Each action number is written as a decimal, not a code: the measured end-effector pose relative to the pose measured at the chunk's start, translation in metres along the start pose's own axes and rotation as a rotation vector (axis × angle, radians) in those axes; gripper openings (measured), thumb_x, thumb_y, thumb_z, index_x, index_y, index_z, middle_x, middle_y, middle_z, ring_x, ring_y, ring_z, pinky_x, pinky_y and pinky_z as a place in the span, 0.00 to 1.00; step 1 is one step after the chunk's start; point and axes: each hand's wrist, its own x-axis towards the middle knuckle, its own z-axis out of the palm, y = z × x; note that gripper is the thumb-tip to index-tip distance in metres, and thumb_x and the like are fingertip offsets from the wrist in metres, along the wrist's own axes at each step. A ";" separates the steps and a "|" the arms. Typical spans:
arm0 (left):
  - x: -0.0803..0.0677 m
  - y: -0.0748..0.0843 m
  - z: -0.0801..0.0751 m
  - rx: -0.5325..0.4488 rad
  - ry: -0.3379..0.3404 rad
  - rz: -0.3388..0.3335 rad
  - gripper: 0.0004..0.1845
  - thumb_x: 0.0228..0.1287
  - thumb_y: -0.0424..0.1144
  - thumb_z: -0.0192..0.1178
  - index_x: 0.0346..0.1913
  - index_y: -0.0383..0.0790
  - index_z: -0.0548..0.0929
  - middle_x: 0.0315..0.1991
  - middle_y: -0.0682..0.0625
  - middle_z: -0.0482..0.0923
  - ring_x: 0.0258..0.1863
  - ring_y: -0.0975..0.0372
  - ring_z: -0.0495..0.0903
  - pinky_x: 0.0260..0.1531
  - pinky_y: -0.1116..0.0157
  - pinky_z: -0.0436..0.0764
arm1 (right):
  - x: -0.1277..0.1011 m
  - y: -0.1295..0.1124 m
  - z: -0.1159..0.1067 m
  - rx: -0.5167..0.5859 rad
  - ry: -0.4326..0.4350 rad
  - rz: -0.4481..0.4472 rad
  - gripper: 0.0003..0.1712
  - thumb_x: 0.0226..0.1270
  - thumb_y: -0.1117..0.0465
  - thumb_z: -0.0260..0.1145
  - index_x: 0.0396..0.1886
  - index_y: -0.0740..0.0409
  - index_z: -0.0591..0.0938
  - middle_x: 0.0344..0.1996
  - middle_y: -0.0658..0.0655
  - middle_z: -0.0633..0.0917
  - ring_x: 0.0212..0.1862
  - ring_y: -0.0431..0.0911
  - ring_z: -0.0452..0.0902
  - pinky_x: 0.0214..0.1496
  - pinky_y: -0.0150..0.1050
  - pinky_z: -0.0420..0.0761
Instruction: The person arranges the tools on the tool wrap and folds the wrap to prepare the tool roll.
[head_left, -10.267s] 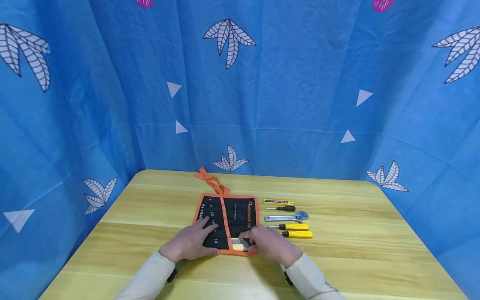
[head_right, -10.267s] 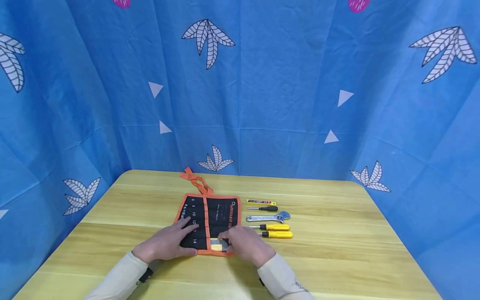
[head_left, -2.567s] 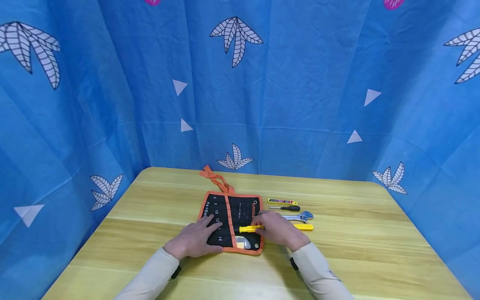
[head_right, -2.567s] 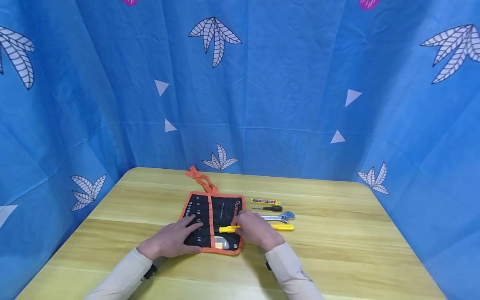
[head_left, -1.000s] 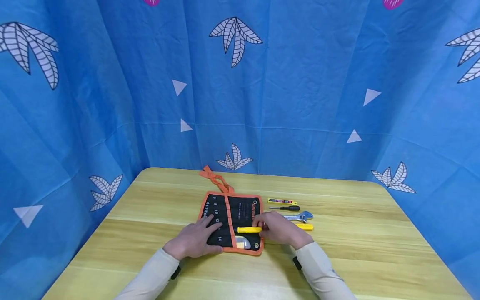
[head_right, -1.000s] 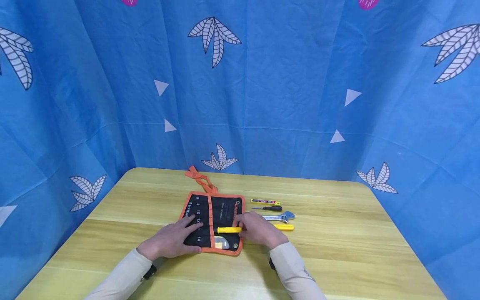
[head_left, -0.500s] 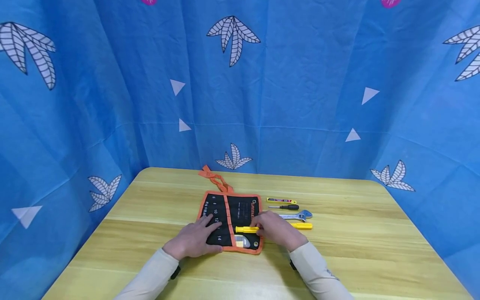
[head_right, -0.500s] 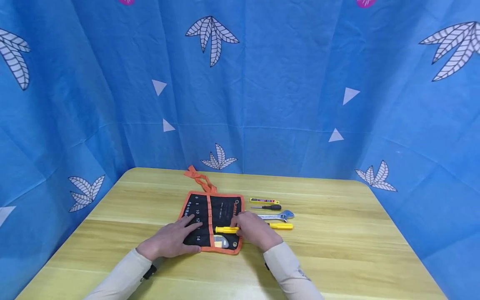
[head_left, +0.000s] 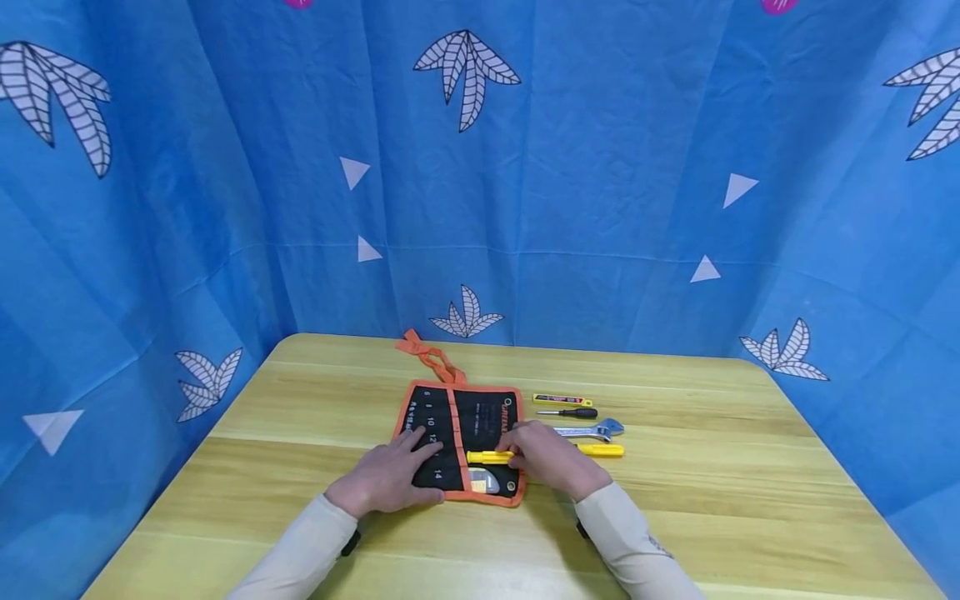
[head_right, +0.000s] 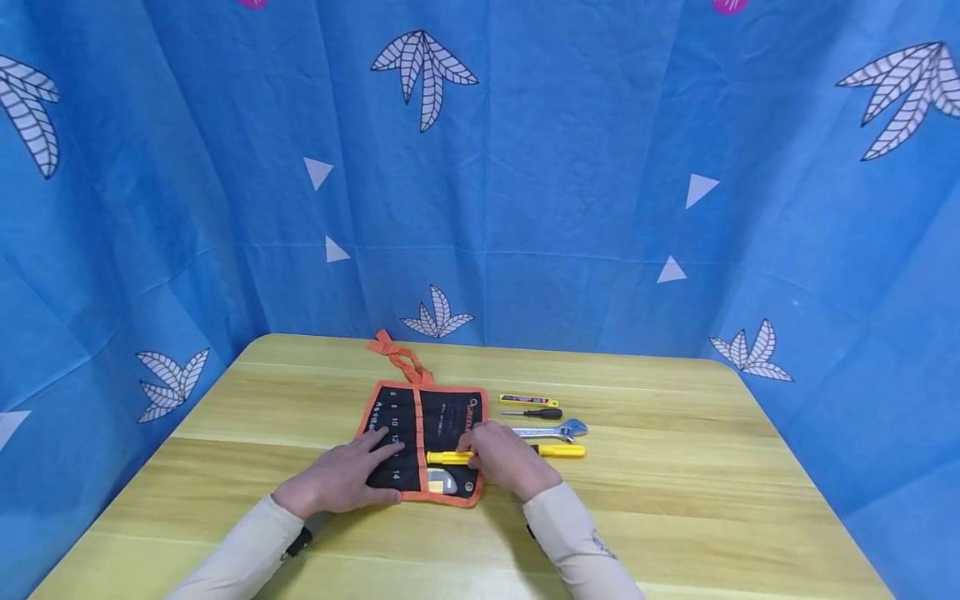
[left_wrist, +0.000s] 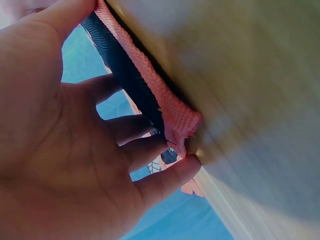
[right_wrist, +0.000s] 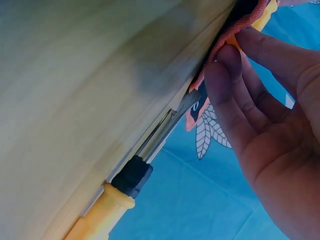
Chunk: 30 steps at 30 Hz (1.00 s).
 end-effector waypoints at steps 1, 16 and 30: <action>0.000 0.000 0.000 0.003 0.000 0.000 0.43 0.62 0.67 0.65 0.75 0.50 0.71 0.79 0.39 0.58 0.78 0.43 0.59 0.69 0.40 0.67 | 0.000 0.000 0.000 -0.002 -0.002 0.001 0.11 0.69 0.67 0.70 0.49 0.55 0.90 0.46 0.53 0.90 0.44 0.43 0.85 0.44 0.36 0.85; 0.001 0.000 0.001 -0.001 -0.014 0.000 0.44 0.62 0.67 0.65 0.76 0.50 0.70 0.80 0.39 0.57 0.78 0.43 0.58 0.70 0.40 0.67 | 0.002 -0.001 0.001 0.058 -0.021 -0.016 0.12 0.71 0.69 0.68 0.51 0.59 0.89 0.45 0.55 0.89 0.44 0.46 0.83 0.45 0.37 0.84; 0.001 -0.002 0.002 -0.003 -0.009 0.006 0.43 0.62 0.68 0.64 0.76 0.51 0.70 0.80 0.39 0.57 0.78 0.43 0.58 0.69 0.39 0.68 | 0.006 0.004 -0.003 0.069 -0.068 -0.006 0.15 0.71 0.71 0.66 0.51 0.52 0.88 0.44 0.50 0.88 0.43 0.40 0.81 0.48 0.38 0.84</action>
